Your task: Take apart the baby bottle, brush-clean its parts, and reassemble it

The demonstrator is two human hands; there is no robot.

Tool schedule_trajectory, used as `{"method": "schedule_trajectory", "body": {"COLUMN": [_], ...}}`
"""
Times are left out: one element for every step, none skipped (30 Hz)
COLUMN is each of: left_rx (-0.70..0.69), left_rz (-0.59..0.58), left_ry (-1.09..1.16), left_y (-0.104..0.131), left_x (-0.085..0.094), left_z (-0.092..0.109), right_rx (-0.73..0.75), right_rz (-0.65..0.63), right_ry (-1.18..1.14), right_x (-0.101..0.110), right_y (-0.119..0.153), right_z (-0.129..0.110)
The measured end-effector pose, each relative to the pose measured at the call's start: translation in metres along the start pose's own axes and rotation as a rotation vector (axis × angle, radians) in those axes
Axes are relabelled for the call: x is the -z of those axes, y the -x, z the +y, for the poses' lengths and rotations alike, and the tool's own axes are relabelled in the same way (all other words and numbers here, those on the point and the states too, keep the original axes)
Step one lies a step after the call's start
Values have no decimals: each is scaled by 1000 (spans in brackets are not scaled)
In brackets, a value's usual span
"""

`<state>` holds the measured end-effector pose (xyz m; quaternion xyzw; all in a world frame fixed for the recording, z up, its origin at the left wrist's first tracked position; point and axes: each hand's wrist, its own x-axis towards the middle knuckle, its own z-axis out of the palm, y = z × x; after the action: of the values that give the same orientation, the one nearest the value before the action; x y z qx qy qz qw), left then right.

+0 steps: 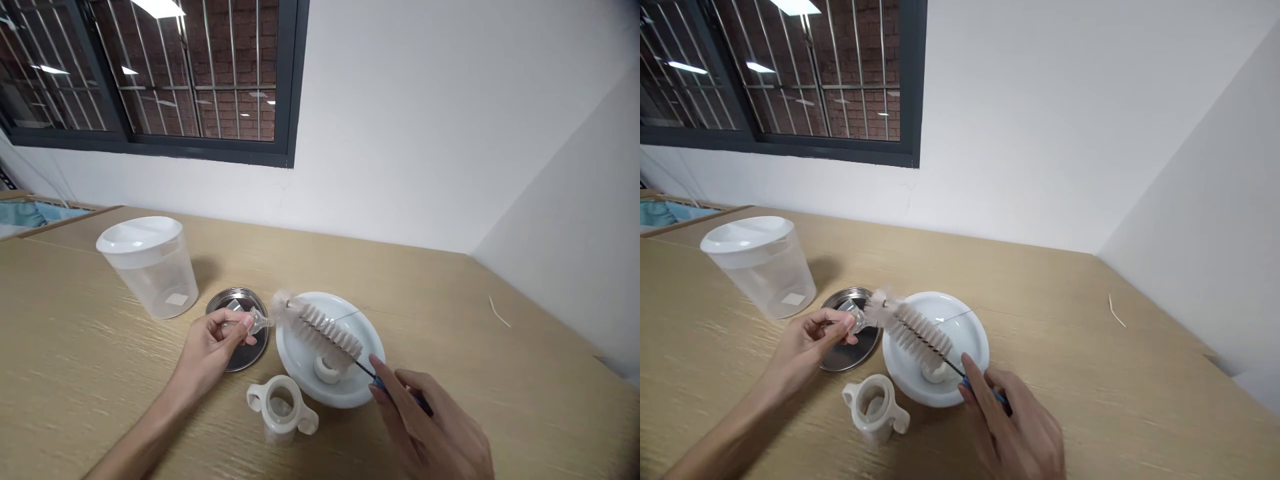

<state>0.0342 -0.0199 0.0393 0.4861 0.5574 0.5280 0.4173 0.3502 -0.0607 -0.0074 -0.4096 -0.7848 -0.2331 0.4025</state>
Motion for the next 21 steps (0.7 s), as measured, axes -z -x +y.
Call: {"method": "schedule_trajectory", "body": {"left_rx": [0, -2, -4, -6, -6, -6, -6, -6, -6, -4, 0, 3, 4, 6, 12, 21, 31, 41, 49, 50, 44], "left_rz": [-7, -15, -22, -24, -21, -13, -3, 4, 10, 11, 11, 10, 11, 13, 14, 15, 16, 15, 13, 10, 5], "left_ry": [6, 9, 11, 12, 13, 14, 14, 13, 14, 17, 22, 32, 45, 61, 79, 98, 117, 133, 144, 153, 158], "left_y": [0, 0, 0, 1, 1, 1, 1, 1, 1, 1, 1, 0, -1, -1, -2, -3, -4, -4, -4, -4, -4], "left_x": [0, 0, 0, 0, 0, 0, 0, 0, 0, 0, 0, 0, 0, 0, -1, -1, -1, -1, -1, -1, -1], "left_z": [0, 1, 1, 2, 3, 3, 4, 4, 5, 5, 5, 5, 5, 5, 4, 4, 3, 2, 1, 0, -1], "right_rx": [8, 27, 48, 67, 74, 61, 36, 1, -37, -72, -105, -134, -158, -171, -170, -162, -155, -149, -150, -159, -170], "right_rz": [-3, -8, -11, -12, -12, -11, -6, 1, 7, 14, 22, 20, 13, 10, 8, 13, 13, 14, 17, 13, 8], "right_ry": [-11, -20, -24, -23, -9, 15, 44, 70, 87, 89, 75, 48, 15, -17, -46, -69, -83, -93, -103, -115, -127], "right_x": [0, -1, -1, -2, -3, -3, -4, -4, -4, -4, -4, -3, -3, -3, -4, -4, -5, -5, -5, -5, -4], "right_y": [0, -1, -1, -2, -3, -3, -3, -3, -2, -1, 0, 1, 2, 2, 3, 3, 3, 3, 2, 1, 1], "right_z": [-2, -4, -5, -5, -3, -1, 1, 4, 6, 8, 8, 8, 6, 5, 3, 1, 0, -1, -1, -1, -1]}}
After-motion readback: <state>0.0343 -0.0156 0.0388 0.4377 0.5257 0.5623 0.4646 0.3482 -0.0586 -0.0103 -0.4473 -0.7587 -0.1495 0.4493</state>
